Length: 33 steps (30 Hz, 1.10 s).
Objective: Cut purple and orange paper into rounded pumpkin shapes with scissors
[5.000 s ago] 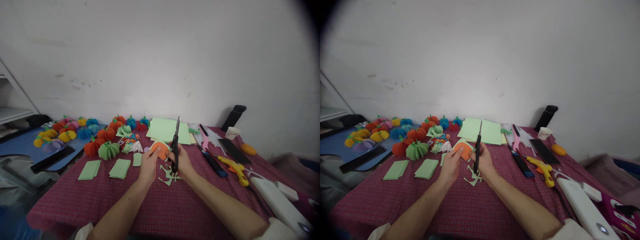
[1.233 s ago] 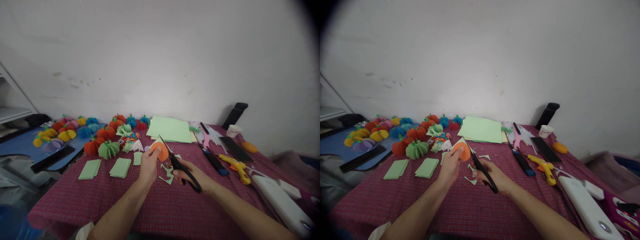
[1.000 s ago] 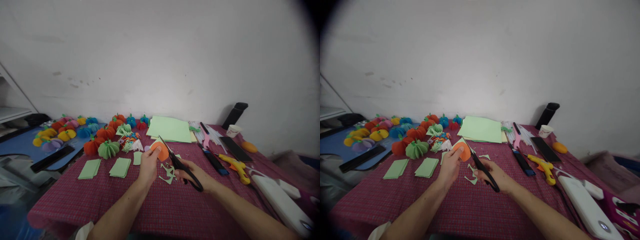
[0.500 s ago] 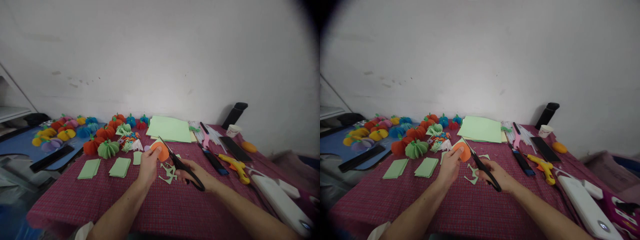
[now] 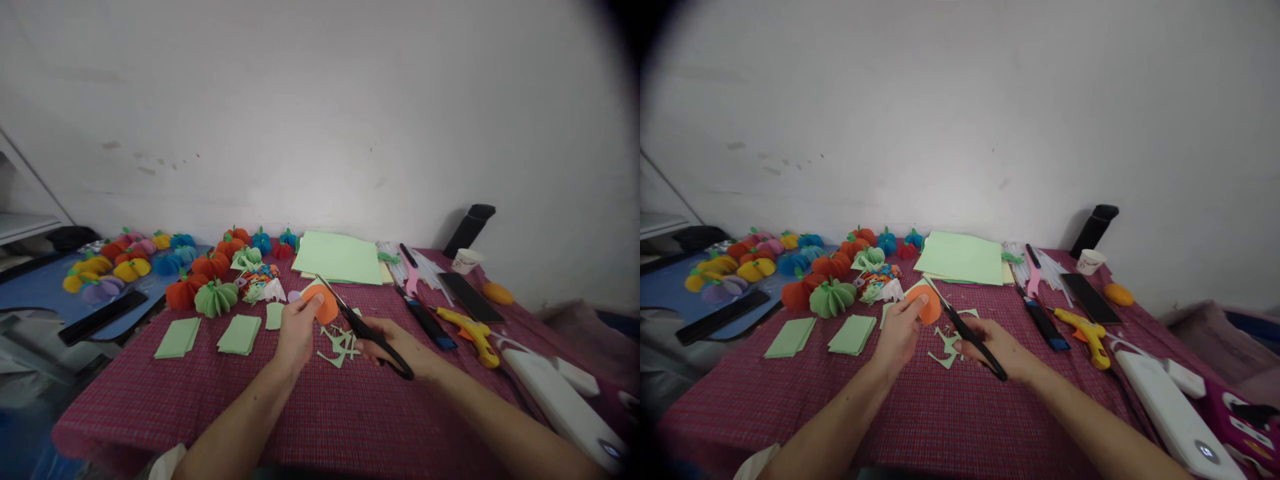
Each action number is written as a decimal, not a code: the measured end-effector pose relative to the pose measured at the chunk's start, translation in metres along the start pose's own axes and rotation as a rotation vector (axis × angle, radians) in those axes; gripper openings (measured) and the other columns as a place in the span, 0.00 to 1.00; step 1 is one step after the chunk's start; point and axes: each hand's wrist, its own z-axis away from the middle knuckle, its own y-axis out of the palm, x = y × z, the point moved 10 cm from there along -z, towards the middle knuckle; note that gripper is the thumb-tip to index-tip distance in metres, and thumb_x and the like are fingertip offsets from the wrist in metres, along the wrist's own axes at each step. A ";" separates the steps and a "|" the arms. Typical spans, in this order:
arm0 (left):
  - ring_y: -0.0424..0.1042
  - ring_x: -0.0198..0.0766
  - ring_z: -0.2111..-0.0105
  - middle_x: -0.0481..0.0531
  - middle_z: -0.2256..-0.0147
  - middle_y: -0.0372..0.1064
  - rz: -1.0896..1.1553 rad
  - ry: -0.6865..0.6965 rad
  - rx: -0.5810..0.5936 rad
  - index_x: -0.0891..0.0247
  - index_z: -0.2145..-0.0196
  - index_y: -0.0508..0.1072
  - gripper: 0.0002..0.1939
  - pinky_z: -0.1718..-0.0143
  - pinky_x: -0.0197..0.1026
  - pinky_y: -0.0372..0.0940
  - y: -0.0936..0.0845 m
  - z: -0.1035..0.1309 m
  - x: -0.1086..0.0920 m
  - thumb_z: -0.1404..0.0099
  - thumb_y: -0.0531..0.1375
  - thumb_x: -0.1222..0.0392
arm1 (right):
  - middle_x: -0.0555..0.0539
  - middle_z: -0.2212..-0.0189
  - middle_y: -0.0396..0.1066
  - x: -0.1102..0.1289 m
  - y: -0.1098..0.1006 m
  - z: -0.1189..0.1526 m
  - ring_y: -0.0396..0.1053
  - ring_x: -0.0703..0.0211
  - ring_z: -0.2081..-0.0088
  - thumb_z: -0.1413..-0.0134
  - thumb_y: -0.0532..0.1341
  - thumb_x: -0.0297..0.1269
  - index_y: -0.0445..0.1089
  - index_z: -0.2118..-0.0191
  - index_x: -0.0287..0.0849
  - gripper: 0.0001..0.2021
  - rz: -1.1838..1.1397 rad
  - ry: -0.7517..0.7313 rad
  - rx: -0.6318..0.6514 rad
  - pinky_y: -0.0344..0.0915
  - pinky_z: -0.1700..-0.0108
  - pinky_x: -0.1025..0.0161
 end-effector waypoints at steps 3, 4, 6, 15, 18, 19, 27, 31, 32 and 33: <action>0.66 0.32 0.75 0.50 0.74 0.70 -0.005 -0.002 0.007 0.68 0.74 0.75 0.09 0.70 0.36 0.60 0.000 0.000 0.000 0.51 0.62 0.58 | 0.53 0.78 0.57 -0.001 0.000 0.000 0.55 0.69 0.79 0.51 0.57 0.46 0.64 0.58 0.39 0.18 -0.005 -0.006 0.014 0.55 0.77 0.70; 0.66 0.32 0.75 0.51 0.74 0.70 -0.008 -0.003 0.012 0.68 0.73 0.75 0.09 0.70 0.36 0.60 0.001 0.000 0.000 0.51 0.62 0.58 | 0.53 0.78 0.57 0.000 0.000 0.000 0.54 0.69 0.79 0.51 0.57 0.46 0.64 0.58 0.39 0.17 -0.005 -0.013 0.018 0.55 0.77 0.70; 0.66 0.32 0.75 0.50 0.75 0.70 -0.015 -0.005 0.017 0.68 0.73 0.75 0.10 0.70 0.36 0.60 0.001 0.000 0.000 0.51 0.62 0.58 | 0.54 0.79 0.56 0.002 -0.001 0.001 0.53 0.70 0.80 0.51 0.57 0.46 0.64 0.60 0.39 0.16 0.010 -0.026 0.024 0.54 0.78 0.71; 0.66 0.33 0.74 0.51 0.75 0.69 -0.034 -0.010 0.062 0.69 0.73 0.74 0.10 0.69 0.36 0.60 0.003 0.000 0.003 0.50 0.62 0.58 | 0.54 0.79 0.56 0.001 -0.007 0.005 0.53 0.70 0.80 0.50 0.56 0.46 0.64 0.60 0.38 0.16 0.091 -0.021 0.041 0.53 0.79 0.72; 0.66 0.34 0.73 0.51 0.75 0.69 -0.035 -0.010 0.071 0.69 0.73 0.74 0.10 0.68 0.37 0.60 0.004 0.000 0.003 0.50 0.62 0.58 | 0.53 0.78 0.57 -0.002 -0.007 0.005 0.53 0.70 0.80 0.50 0.56 0.46 0.63 0.57 0.38 0.18 0.092 -0.019 0.046 0.53 0.79 0.72; 0.66 0.34 0.73 0.51 0.75 0.69 -0.039 -0.009 0.073 0.69 0.73 0.74 0.10 0.68 0.37 0.60 0.004 0.001 0.003 0.50 0.61 0.58 | 0.53 0.78 0.57 -0.003 -0.007 0.005 0.53 0.70 0.80 0.50 0.56 0.46 0.63 0.57 0.38 0.18 0.089 -0.019 0.048 0.53 0.79 0.72; 0.66 0.35 0.72 0.52 0.75 0.69 -0.066 -0.039 0.118 0.70 0.72 0.75 0.10 0.68 0.38 0.60 0.008 0.004 0.003 0.49 0.61 0.58 | 0.54 0.79 0.54 -0.008 -0.014 0.008 0.50 0.71 0.80 0.50 0.56 0.46 0.65 0.63 0.38 0.15 0.111 -0.010 0.073 0.51 0.80 0.72; 0.66 0.34 0.73 0.52 0.75 0.70 -0.086 -0.074 0.139 0.70 0.72 0.75 0.11 0.68 0.38 0.60 0.011 0.005 0.008 0.49 0.61 0.58 | 0.54 0.78 0.54 -0.006 -0.016 0.014 0.49 0.70 0.80 0.49 0.55 0.45 0.63 0.57 0.40 0.17 0.122 0.003 0.098 0.50 0.79 0.72; 0.66 0.34 0.73 0.52 0.75 0.70 -0.091 -0.078 0.142 0.70 0.72 0.75 0.11 0.68 0.38 0.60 0.011 0.005 0.009 0.49 0.61 0.58 | 0.54 0.78 0.54 -0.006 -0.016 0.015 0.50 0.70 0.80 0.49 0.55 0.45 0.62 0.56 0.40 0.17 0.123 0.009 0.102 0.50 0.79 0.72; 0.65 0.34 0.73 0.52 0.75 0.70 -0.095 -0.081 0.145 0.70 0.72 0.75 0.11 0.69 0.37 0.60 0.011 0.005 0.009 0.49 0.61 0.58 | 0.54 0.78 0.54 -0.005 -0.016 0.016 0.50 0.70 0.79 0.49 0.55 0.44 0.61 0.54 0.40 0.18 0.122 0.013 0.104 0.50 0.79 0.72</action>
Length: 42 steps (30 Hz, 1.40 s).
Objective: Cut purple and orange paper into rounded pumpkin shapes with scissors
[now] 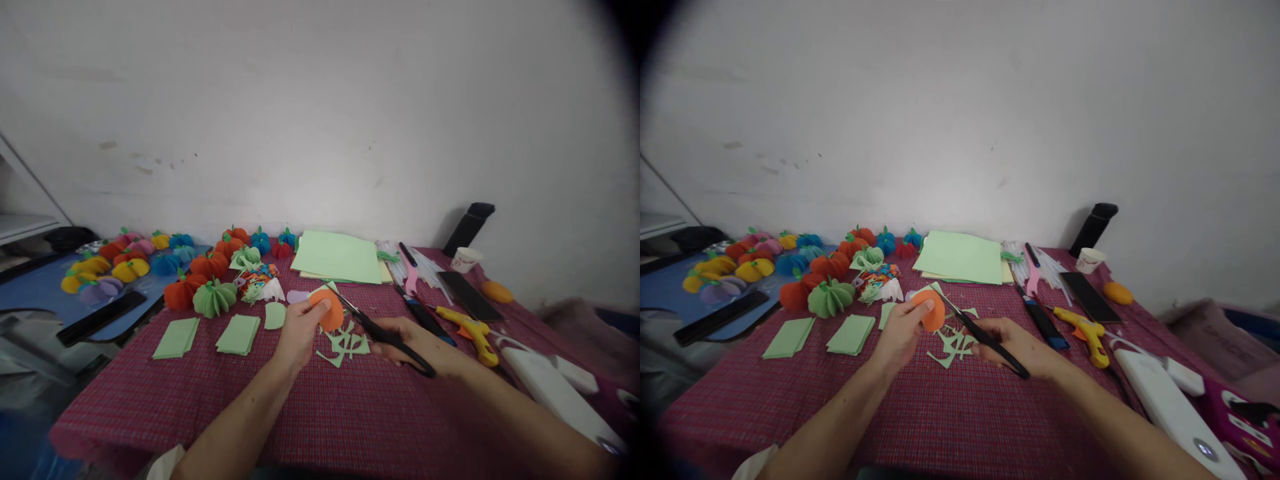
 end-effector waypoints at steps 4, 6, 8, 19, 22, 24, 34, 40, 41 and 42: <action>0.64 0.32 0.75 0.52 0.76 0.69 -0.022 -0.008 0.007 0.70 0.74 0.75 0.11 0.70 0.36 0.60 0.000 0.000 0.001 0.50 0.62 0.58 | 0.54 0.76 0.55 -0.001 0.001 0.003 0.51 0.70 0.78 0.49 0.56 0.44 0.60 0.52 0.40 0.20 -0.001 0.007 0.018 0.51 0.78 0.71; 0.64 0.32 0.75 0.52 0.76 0.69 -0.033 -0.010 0.014 0.70 0.74 0.75 0.11 0.71 0.36 0.60 0.001 0.000 0.001 0.50 0.62 0.58 | 0.53 0.75 0.55 -0.002 0.002 0.003 0.51 0.69 0.78 0.49 0.56 0.44 0.59 0.52 0.40 0.20 0.005 0.009 0.028 0.52 0.77 0.71; 0.64 0.32 0.75 0.52 0.76 0.69 -0.034 -0.015 0.021 0.70 0.73 0.75 0.11 0.71 0.36 0.59 0.003 0.001 0.001 0.50 0.62 0.58 | 0.53 0.75 0.55 -0.002 0.002 0.003 0.53 0.69 0.77 0.49 0.56 0.44 0.59 0.52 0.40 0.20 -0.004 0.003 0.031 0.53 0.76 0.71; 0.64 0.32 0.76 0.52 0.76 0.69 -0.032 -0.060 0.056 0.70 0.73 0.74 0.11 0.72 0.36 0.59 0.013 0.006 0.003 0.50 0.61 0.58 | 0.52 0.74 0.56 0.010 0.007 -0.006 0.54 0.68 0.74 0.49 0.56 0.43 0.61 0.60 0.38 0.14 -0.044 -0.060 0.048 0.54 0.74 0.70; 0.64 0.32 0.76 0.52 0.76 0.69 -0.026 -0.054 0.050 0.71 0.73 0.74 0.11 0.72 0.36 0.59 0.013 0.006 0.002 0.50 0.61 0.58 | 0.53 0.74 0.55 0.010 0.008 -0.008 0.54 0.68 0.75 0.49 0.56 0.43 0.61 0.60 0.39 0.14 -0.041 -0.064 0.047 0.54 0.74 0.70; 0.64 0.32 0.76 0.52 0.77 0.69 -0.027 -0.053 0.048 0.71 0.73 0.74 0.11 0.72 0.36 0.59 0.013 0.007 0.001 0.50 0.62 0.58 | 0.53 0.75 0.55 0.009 0.007 -0.008 0.54 0.68 0.75 0.49 0.56 0.43 0.61 0.60 0.39 0.14 -0.035 -0.066 0.040 0.54 0.74 0.70; 0.65 0.33 0.75 0.52 0.76 0.69 -0.047 -0.065 0.052 0.70 0.73 0.74 0.13 0.71 0.36 0.59 0.013 0.008 0.001 0.51 0.62 0.55 | 0.52 0.76 0.57 0.002 0.006 -0.010 0.56 0.68 0.77 0.49 0.56 0.45 0.62 0.60 0.38 0.16 -0.041 -0.035 0.016 0.57 0.75 0.69; 0.64 0.32 0.76 0.51 0.76 0.69 -0.053 -0.061 0.059 0.70 0.72 0.75 0.12 0.71 0.36 0.58 0.013 0.007 0.002 0.50 0.62 0.56 | 0.53 0.77 0.57 -0.002 0.005 -0.011 0.56 0.69 0.78 0.50 0.57 0.44 0.62 0.57 0.39 0.17 -0.085 -0.043 0.020 0.57 0.77 0.70; 0.64 0.32 0.76 0.51 0.76 0.69 -0.057 -0.062 0.060 0.70 0.72 0.75 0.12 0.71 0.36 0.58 0.013 0.007 0.002 0.50 0.62 0.56 | 0.54 0.77 0.57 -0.002 0.005 -0.010 0.56 0.69 0.78 0.50 0.57 0.44 0.62 0.56 0.40 0.18 -0.086 -0.044 0.023 0.56 0.77 0.71; 0.64 0.32 0.76 0.51 0.76 0.69 -0.062 -0.064 0.061 0.70 0.72 0.75 0.12 0.71 0.36 0.58 0.013 0.007 0.003 0.50 0.62 0.56 | 0.54 0.77 0.57 -0.002 0.004 -0.010 0.56 0.69 0.78 0.50 0.57 0.44 0.62 0.56 0.39 0.18 -0.084 -0.045 0.023 0.56 0.77 0.71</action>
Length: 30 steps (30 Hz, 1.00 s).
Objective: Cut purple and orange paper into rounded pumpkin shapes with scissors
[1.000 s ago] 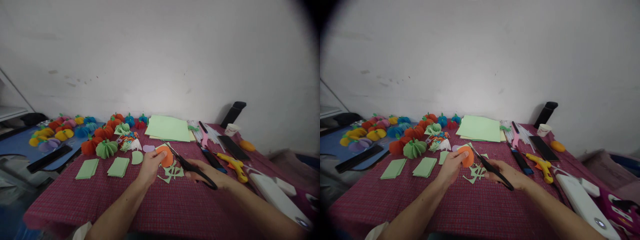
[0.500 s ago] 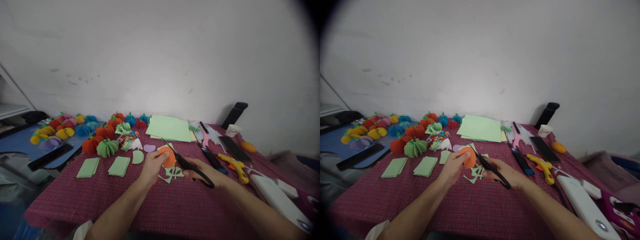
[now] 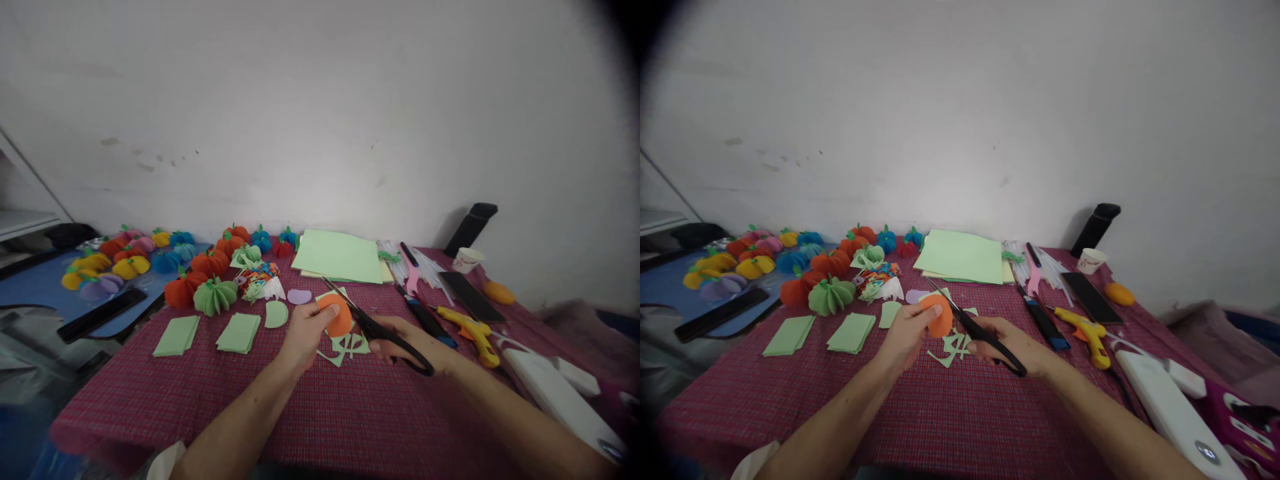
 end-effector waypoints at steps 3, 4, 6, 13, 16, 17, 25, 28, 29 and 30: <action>0.64 0.33 0.75 0.52 0.76 0.69 -0.009 -0.008 0.016 0.70 0.72 0.75 0.12 0.70 0.37 0.59 0.001 0.000 0.001 0.50 0.61 0.56 | 0.54 0.78 0.56 0.001 -0.002 0.002 0.55 0.69 0.78 0.50 0.57 0.44 0.63 0.57 0.39 0.17 0.021 0.013 0.002 0.55 0.78 0.71; 0.64 0.33 0.75 0.52 0.76 0.69 -0.009 -0.011 0.027 0.70 0.72 0.75 0.12 0.70 0.37 0.59 0.003 0.000 0.001 0.50 0.61 0.56 | 0.54 0.78 0.56 0.002 -0.003 0.002 0.55 0.69 0.78 0.50 0.57 0.45 0.63 0.58 0.38 0.17 0.034 0.019 0.006 0.55 0.78 0.72; 0.65 0.33 0.75 0.52 0.76 0.70 -0.014 -0.019 0.043 0.70 0.73 0.75 0.12 0.70 0.37 0.59 0.004 0.001 0.002 0.50 0.61 0.56 | 0.54 0.78 0.56 0.005 -0.004 0.004 0.55 0.69 0.78 0.50 0.56 0.45 0.63 0.57 0.38 0.18 0.057 0.025 0.017 0.55 0.78 0.71; 0.65 0.33 0.75 0.52 0.75 0.71 -0.039 -0.041 0.065 0.69 0.72 0.76 0.12 0.71 0.36 0.59 0.006 0.002 0.004 0.51 0.62 0.56 | 0.53 0.78 0.54 0.014 -0.011 0.012 0.52 0.68 0.79 0.50 0.56 0.44 0.64 0.59 0.38 0.16 0.108 0.027 0.056 0.53 0.79 0.70; 0.65 0.34 0.76 0.53 0.75 0.71 -0.038 -0.051 0.084 0.69 0.72 0.76 0.12 0.71 0.36 0.59 0.008 0.003 0.005 0.51 0.62 0.56 | 0.53 0.79 0.53 0.013 -0.012 0.012 0.52 0.69 0.79 0.50 0.56 0.45 0.64 0.60 0.38 0.16 0.149 0.024 0.094 0.52 0.79 0.70; 0.65 0.34 0.76 0.53 0.76 0.71 -0.041 -0.057 0.090 0.69 0.72 0.76 0.12 0.71 0.36 0.60 0.009 0.003 0.005 0.51 0.62 0.56 | 0.54 0.79 0.53 0.013 -0.013 0.012 0.52 0.69 0.79 0.50 0.56 0.45 0.64 0.60 0.38 0.16 0.167 0.025 0.104 0.52 0.79 0.70; 0.65 0.33 0.77 0.53 0.78 0.70 -0.054 -0.072 0.126 0.70 0.73 0.76 0.12 0.73 0.35 0.60 0.013 0.004 0.005 0.50 0.61 0.57 | 0.54 0.79 0.51 0.024 -0.015 0.013 0.49 0.69 0.77 0.50 0.56 0.45 0.65 0.67 0.37 0.13 0.244 -0.012 0.141 0.49 0.78 0.71; 0.65 0.33 0.78 0.53 0.79 0.70 -0.053 -0.087 0.151 0.70 0.75 0.76 0.11 0.73 0.35 0.60 0.016 0.006 0.004 0.50 0.62 0.57 | 0.55 0.79 0.51 0.022 -0.017 0.014 0.48 0.70 0.79 0.50 0.56 0.44 0.66 0.64 0.37 0.14 0.238 0.016 0.160 0.48 0.79 0.71; 0.65 0.33 0.78 0.53 0.79 0.70 -0.054 -0.093 0.150 0.70 0.76 0.76 0.11 0.73 0.35 0.60 0.016 0.006 0.004 0.51 0.62 0.57 | 0.55 0.80 0.50 0.020 -0.017 0.015 0.48 0.71 0.80 0.50 0.56 0.44 0.66 0.63 0.38 0.14 0.236 0.031 0.167 0.47 0.80 0.71; 0.65 0.34 0.78 0.53 0.78 0.70 -0.054 -0.099 0.146 0.70 0.76 0.76 0.11 0.73 0.35 0.60 0.016 0.006 0.004 0.51 0.62 0.57 | 0.55 0.81 0.50 0.018 -0.018 0.015 0.48 0.71 0.80 0.50 0.56 0.44 0.66 0.63 0.38 0.15 0.236 0.041 0.171 0.47 0.80 0.71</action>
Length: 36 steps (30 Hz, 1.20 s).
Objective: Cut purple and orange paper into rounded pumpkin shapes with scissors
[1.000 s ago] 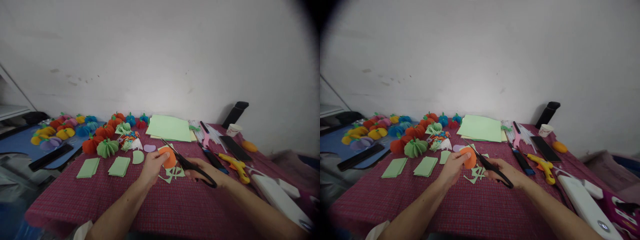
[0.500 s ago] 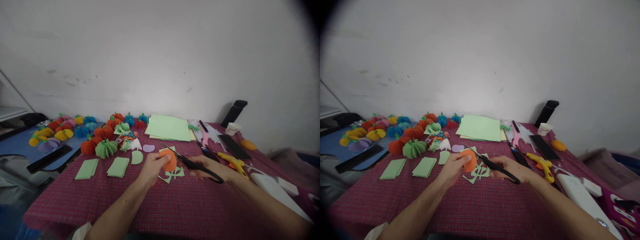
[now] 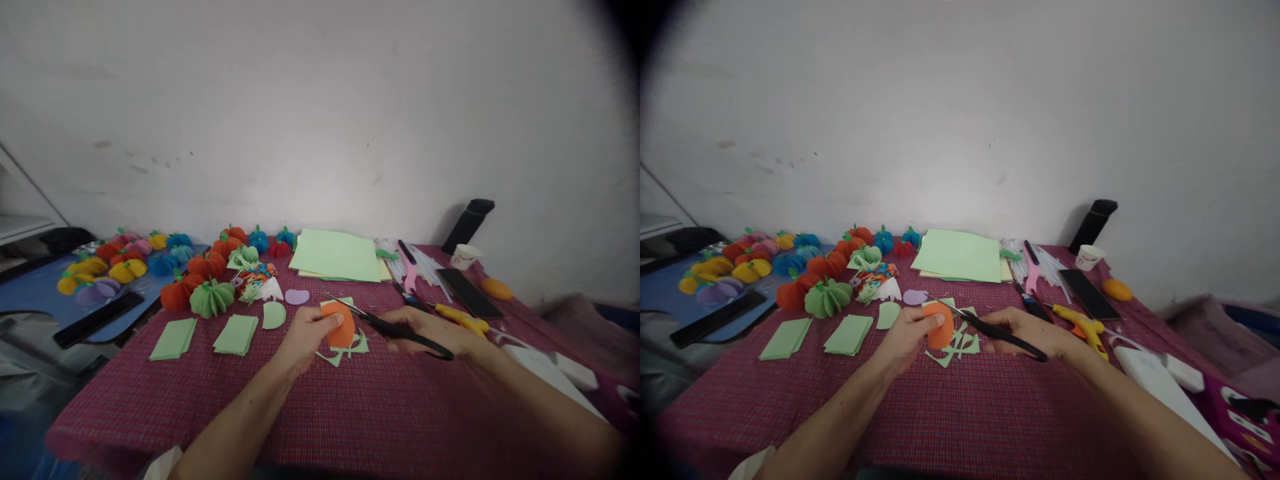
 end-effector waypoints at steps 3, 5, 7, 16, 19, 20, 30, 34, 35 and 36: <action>0.66 0.34 0.78 0.53 0.78 0.71 -0.002 -0.013 -0.007 0.69 0.75 0.76 0.11 0.73 0.36 0.60 0.000 0.000 0.001 0.52 0.63 0.57 | 0.56 0.82 0.50 -0.001 -0.001 0.001 0.49 0.71 0.80 0.50 0.56 0.44 0.66 0.62 0.37 0.15 -0.001 -0.014 0.000 0.48 0.80 0.71; 0.66 0.34 0.78 0.53 0.78 0.71 -0.004 -0.017 -0.008 0.69 0.75 0.76 0.11 0.73 0.36 0.60 -0.001 0.000 0.003 0.52 0.63 0.57 | 0.55 0.82 0.51 0.000 -0.001 0.000 0.49 0.71 0.80 0.50 0.56 0.44 0.66 0.62 0.37 0.15 0.001 -0.033 0.005 0.49 0.80 0.71; 0.66 0.33 0.79 0.52 0.79 0.71 -0.004 -0.017 -0.008 0.68 0.75 0.76 0.10 0.73 0.36 0.60 -0.001 -0.001 0.003 0.52 0.63 0.57 | 0.55 0.81 0.52 0.000 0.000 0.000 0.50 0.71 0.80 0.50 0.56 0.44 0.66 0.63 0.37 0.14 -0.002 -0.043 0.010 0.49 0.80 0.71; 0.65 0.33 0.79 0.52 0.79 0.70 0.002 -0.039 0.023 0.69 0.75 0.76 0.10 0.74 0.36 0.59 0.001 -0.001 0.007 0.52 0.62 0.58 | 0.55 0.80 0.55 -0.014 0.001 0.003 0.52 0.71 0.81 0.49 0.55 0.43 0.64 0.63 0.37 0.14 -0.031 0.013 0.028 0.52 0.79 0.71; 0.65 0.33 0.79 0.52 0.78 0.71 -0.027 -0.038 0.050 0.69 0.76 0.75 0.10 0.75 0.36 0.59 0.002 -0.002 0.009 0.50 0.61 0.56 | 0.52 0.75 0.58 -0.013 -0.002 0.006 0.56 0.68 0.76 0.50 0.56 0.43 0.63 0.57 0.38 0.17 -0.040 -0.005 0.043 0.57 0.75 0.70; 0.65 0.33 0.79 0.52 0.78 0.71 -0.041 -0.041 0.056 0.69 0.76 0.75 0.11 0.75 0.36 0.59 0.002 -0.002 0.010 0.50 0.61 0.56 | 0.51 0.73 0.59 -0.011 -0.004 0.007 0.58 0.66 0.73 0.50 0.56 0.43 0.62 0.56 0.39 0.17 -0.039 -0.016 0.046 0.58 0.72 0.69; 0.62 0.31 0.80 0.52 0.80 0.68 -0.246 -0.105 0.211 0.71 0.75 0.75 0.15 0.76 0.35 0.56 0.015 0.003 0.021 0.51 0.61 0.53 | 0.47 0.63 0.63 -0.008 -0.012 0.018 0.62 0.60 0.64 0.55 0.60 0.42 0.55 0.45 0.42 0.30 0.209 -0.002 0.094 0.62 0.65 0.65; 0.55 0.27 0.81 0.47 0.83 0.60 -0.365 -0.086 0.261 0.72 0.80 0.73 0.16 0.79 0.32 0.49 0.019 0.005 0.022 0.50 0.60 0.53 | 0.46 0.58 0.65 -0.003 -0.012 0.021 0.63 0.55 0.59 0.58 0.61 0.39 0.55 0.44 0.44 0.31 0.261 0.003 0.071 0.63 0.60 0.62; 0.54 0.27 0.81 0.46 0.83 0.58 -0.391 -0.089 0.271 0.72 0.80 0.73 0.16 0.80 0.32 0.48 0.019 0.005 0.023 0.50 0.60 0.53 | 0.46 0.57 0.65 -0.001 -0.013 0.021 0.63 0.54 0.58 0.58 0.61 0.38 0.56 0.44 0.44 0.31 0.266 -0.006 0.058 0.62 0.59 0.61; 0.53 0.27 0.81 0.45 0.83 0.57 -0.407 -0.094 0.282 0.72 0.78 0.73 0.16 0.79 0.32 0.47 0.020 0.006 0.024 0.49 0.60 0.52 | 0.46 0.57 0.65 0.002 -0.013 0.022 0.63 0.54 0.58 0.58 0.62 0.37 0.56 0.45 0.44 0.31 0.272 -0.019 0.045 0.62 0.58 0.61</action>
